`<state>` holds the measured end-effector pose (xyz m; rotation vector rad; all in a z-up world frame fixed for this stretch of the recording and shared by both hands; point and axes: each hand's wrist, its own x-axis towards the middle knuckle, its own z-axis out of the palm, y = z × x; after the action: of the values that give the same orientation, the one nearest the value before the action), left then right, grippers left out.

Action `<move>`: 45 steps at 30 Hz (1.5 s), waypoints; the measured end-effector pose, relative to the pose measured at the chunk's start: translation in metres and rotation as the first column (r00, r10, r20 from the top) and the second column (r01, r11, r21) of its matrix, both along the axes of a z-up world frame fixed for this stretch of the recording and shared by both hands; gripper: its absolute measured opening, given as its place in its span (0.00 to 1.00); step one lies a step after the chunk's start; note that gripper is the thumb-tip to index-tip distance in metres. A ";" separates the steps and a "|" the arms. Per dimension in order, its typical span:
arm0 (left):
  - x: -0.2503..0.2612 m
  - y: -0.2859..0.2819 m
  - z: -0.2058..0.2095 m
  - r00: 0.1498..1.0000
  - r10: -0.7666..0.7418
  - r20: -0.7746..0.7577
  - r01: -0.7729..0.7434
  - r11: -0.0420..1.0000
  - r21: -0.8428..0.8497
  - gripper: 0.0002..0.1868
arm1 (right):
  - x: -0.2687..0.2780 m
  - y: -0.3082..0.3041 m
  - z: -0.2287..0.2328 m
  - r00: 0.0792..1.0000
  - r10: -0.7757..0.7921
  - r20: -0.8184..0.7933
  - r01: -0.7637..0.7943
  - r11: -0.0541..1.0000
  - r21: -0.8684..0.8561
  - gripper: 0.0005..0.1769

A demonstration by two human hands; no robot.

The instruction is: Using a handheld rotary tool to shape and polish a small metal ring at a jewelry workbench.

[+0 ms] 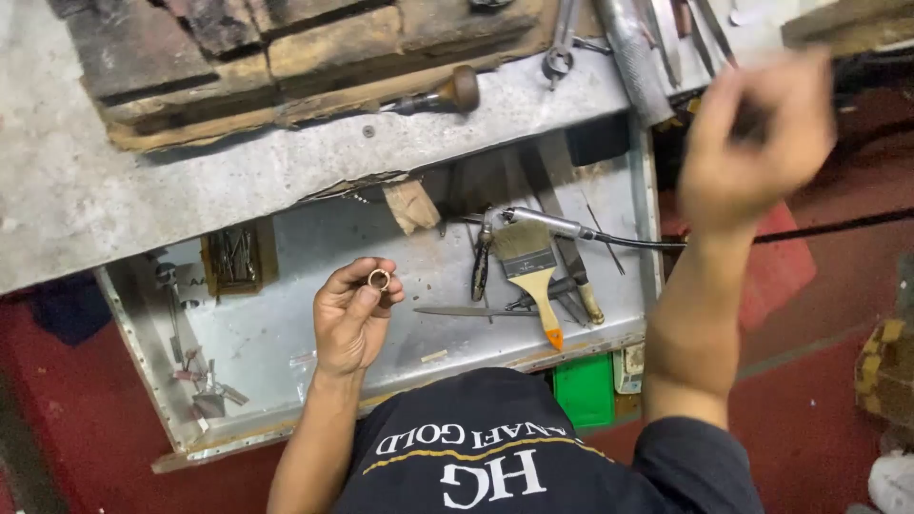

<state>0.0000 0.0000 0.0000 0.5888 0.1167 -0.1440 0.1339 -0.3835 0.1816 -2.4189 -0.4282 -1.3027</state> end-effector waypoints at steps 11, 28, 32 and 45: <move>0.013 -0.013 0.023 0.998 0.041 0.040 -0.039 0.998 -0.057 0.17 | -0.067 0.054 -0.098 0.166 -0.250 -0.954 -0.152 0.949 -0.275 0.16; 0.013 -0.009 0.038 0.999 0.051 0.013 -0.049 0.994 -0.101 0.16 | -0.103 0.054 -0.122 0.166 -0.502 -0.849 -0.057 0.854 -0.517 0.23; 0.005 -0.011 0.045 0.999 0.037 -0.028 -0.041 0.988 -0.150 0.16 | -0.120 0.057 -0.105 0.184 -0.466 -0.866 0.046 0.884 -0.466 0.21; -0.002 -0.017 0.036 0.995 0.007 -0.101 -0.028 0.977 -0.212 0.13 | -0.162 0.016 -0.201 0.776 -0.305 -0.551 0.314 0.946 -0.083 0.17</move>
<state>-0.0019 -0.0174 0.0357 0.3663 0.2012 -0.1667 -0.0286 -0.3671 -0.0199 -2.7806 0.1535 -0.6216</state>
